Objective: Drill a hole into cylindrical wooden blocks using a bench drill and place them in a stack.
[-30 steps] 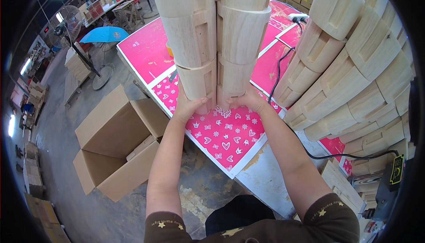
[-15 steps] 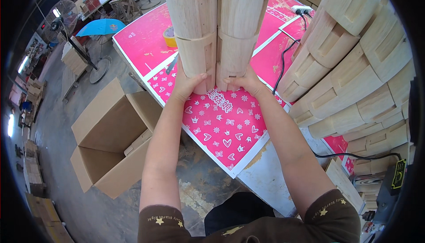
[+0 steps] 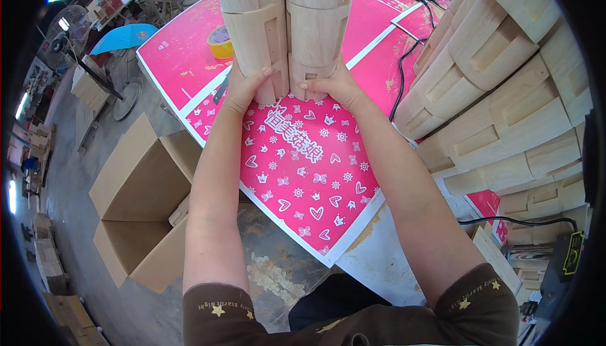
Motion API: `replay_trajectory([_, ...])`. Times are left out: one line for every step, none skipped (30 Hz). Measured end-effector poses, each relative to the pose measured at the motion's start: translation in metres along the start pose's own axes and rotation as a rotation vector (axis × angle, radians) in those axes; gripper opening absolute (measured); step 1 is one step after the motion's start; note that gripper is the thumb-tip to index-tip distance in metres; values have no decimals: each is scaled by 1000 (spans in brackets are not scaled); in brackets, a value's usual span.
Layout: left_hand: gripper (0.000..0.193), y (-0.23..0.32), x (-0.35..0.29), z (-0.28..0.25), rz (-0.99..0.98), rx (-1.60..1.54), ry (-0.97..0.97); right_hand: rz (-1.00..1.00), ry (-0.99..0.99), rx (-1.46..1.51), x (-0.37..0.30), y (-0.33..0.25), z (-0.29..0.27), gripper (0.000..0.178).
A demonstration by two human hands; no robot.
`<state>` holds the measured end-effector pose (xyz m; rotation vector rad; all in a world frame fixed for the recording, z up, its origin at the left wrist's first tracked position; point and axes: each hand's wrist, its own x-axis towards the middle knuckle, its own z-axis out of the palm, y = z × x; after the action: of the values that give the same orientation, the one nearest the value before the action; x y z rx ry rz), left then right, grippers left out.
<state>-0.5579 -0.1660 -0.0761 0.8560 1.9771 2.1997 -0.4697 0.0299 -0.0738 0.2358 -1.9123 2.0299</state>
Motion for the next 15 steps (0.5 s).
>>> replay_trajectory([83, -2, 1, 0, -4, -6, -2, 5, 3, -5, 1, 1, 1, 96])
replay_trajectory([83, -3, 2, 0, -1, -7, 7, -8, 17, 3, 1, 2, 2, 95])
replay_trajectory([83, -5, 3, 0, 3, -7, 16, -23, 31, 11, 2, 2, 3, 94])
replay_trajectory([83, -6, 3, -2, 1, -7, 19, -21, 29, 12, 1, -2, 6, 94])
replay_trajectory([86, -8, 2, -4, 10, -2, 29, -29, 22, 39, 0, -7, 11, 94])
replay_trajectory([90, -9, 1, -7, 20, 5, 39, -38, 14, 66, -2, -10, 15, 94])
replay_trajectory([90, -10, 1, -4, 23, 2, 39, -40, 13, 63, -3, -10, 14, 94])
replay_trajectory([94, -11, 1, 0, 42, -16, 68, -50, 53, 36, -5, -8, 13, 94])
replay_trajectory([98, -11, 0, 2, 61, -33, 95, -61, 93, 11, -6, -6, 12, 94])
replay_trajectory([98, -12, 0, 2, 63, -33, 94, -64, 93, 11, -9, -3, 12, 94])
replay_trajectory([100, -13, -1, 2, 90, 13, 116, -85, 143, -48, -13, 0, 14, 98])
replay_trajectory([103, -13, -1, 2, 117, 59, 136, -106, 193, -106, -16, 3, 15, 101])
replay_trajectory([103, -11, -4, -2, 119, 65, 132, -109, 197, -101, -20, 5, 20, 101])
replay_trajectory([103, -11, -6, 0, 100, 86, 145, -125, 246, -249, -24, 8, 20, 106])
replay_trajectory([103, -11, -8, 3, 80, 106, 157, -140, 296, -398, -27, 12, 19, 110])
